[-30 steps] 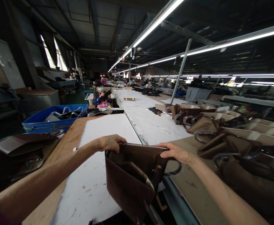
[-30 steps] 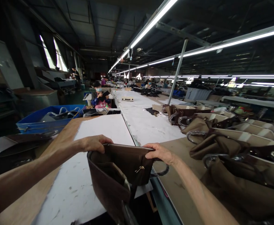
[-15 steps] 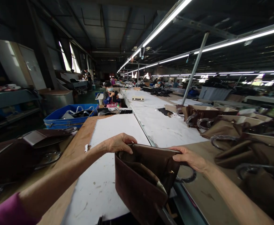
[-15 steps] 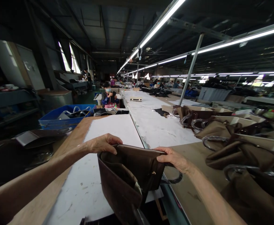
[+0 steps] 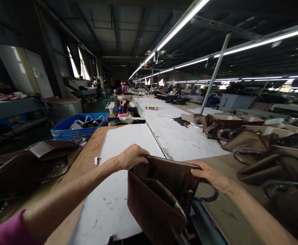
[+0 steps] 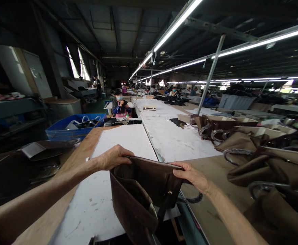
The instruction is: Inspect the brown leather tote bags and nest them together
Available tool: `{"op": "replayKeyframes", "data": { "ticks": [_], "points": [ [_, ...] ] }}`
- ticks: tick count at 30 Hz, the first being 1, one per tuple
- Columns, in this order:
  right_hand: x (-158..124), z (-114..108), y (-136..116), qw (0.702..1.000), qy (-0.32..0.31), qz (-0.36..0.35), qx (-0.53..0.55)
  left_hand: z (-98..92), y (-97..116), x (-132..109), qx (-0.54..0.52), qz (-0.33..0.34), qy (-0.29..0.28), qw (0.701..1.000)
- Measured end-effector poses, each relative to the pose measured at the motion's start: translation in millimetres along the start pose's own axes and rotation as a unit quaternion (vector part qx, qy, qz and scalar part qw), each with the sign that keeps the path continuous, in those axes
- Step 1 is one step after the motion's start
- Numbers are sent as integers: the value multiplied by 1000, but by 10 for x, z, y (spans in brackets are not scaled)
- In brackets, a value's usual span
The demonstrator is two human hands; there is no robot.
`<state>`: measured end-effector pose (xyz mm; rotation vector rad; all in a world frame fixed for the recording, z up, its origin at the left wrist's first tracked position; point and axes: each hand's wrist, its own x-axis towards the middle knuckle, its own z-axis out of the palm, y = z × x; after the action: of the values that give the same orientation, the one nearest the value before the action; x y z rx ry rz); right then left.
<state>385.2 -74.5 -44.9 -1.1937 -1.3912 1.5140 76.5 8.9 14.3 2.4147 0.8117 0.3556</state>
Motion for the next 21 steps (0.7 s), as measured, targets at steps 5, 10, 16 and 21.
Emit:
{"op": "replayKeyframes", "data": {
  "ticks": [5, 10, 16, 21],
  "points": [
    [-2, 50, -33, 998, 24, -19, -49, 37, 3, 13, -14, -12, 30, 999],
    [-39, 108, -42, 986, 94, -45, -131, 69, 1, 20, -39, -27, 27, 999],
    [-107, 233, -68, 931, 224, -128, -257, 87, -5, 69, -7, -28, 25, 999],
    [-160, 366, -134, 894, 246, -178, -330, 96, -11, 83, -12, -33, 28, 999]
  ]
}}
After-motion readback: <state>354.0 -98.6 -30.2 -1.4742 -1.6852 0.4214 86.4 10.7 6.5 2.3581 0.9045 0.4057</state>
